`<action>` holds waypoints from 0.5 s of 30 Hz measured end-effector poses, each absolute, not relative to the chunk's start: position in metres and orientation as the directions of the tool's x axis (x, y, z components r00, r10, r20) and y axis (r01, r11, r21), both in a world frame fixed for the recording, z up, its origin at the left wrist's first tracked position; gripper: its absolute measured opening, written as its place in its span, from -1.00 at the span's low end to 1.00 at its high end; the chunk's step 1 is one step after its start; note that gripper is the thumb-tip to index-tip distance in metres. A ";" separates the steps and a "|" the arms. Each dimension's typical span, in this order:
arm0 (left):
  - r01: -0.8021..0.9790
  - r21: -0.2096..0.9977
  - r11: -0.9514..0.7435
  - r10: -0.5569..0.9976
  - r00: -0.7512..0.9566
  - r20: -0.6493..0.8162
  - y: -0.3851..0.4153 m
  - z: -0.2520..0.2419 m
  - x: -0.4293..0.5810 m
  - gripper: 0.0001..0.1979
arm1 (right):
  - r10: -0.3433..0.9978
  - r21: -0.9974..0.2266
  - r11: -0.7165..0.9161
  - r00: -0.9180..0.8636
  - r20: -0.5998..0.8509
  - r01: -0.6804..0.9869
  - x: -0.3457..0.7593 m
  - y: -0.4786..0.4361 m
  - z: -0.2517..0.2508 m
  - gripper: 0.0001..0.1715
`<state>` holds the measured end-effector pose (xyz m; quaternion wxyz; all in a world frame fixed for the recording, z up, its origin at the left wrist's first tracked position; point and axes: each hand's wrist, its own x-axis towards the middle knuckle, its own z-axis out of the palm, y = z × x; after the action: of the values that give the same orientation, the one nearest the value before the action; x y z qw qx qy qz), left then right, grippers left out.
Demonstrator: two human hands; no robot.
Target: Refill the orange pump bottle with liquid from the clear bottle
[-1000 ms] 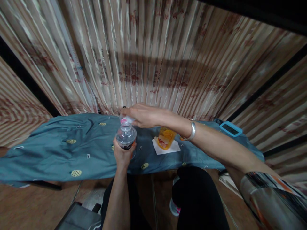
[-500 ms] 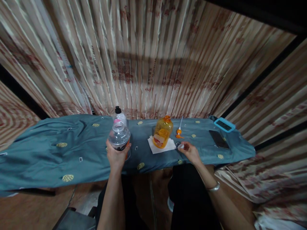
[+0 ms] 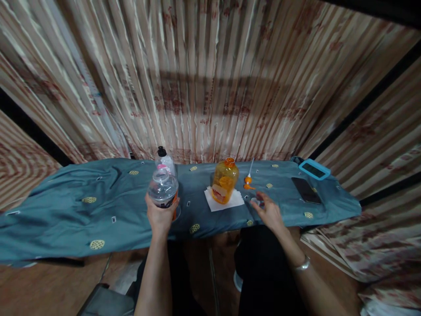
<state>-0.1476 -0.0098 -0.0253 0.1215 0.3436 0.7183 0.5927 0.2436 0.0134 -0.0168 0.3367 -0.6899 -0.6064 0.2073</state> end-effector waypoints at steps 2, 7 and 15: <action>0.300 0.953 0.031 0.633 -0.744 0.214 -0.011 -0.020 -0.144 0.01 | 0.995 -0.739 0.018 0.059 0.079 0.673 0.217 -0.002 -0.005 0.20; 0.235 0.972 -0.015 0.634 -0.749 0.191 -0.017 -0.014 -0.138 0.00 | 0.971 -0.854 0.161 -0.232 0.049 0.494 0.145 -0.024 -0.004 0.01; 0.219 0.967 -0.131 0.696 -0.674 0.247 -0.036 -0.007 -0.119 -0.15 | 0.939 -0.989 0.139 -0.323 0.117 0.047 0.070 -0.008 -0.034 0.00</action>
<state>-0.1187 -0.0365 -0.0072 0.1808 0.3612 0.6339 0.6596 0.0701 -0.0079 -0.0342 0.4263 -0.3957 -0.6228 0.5234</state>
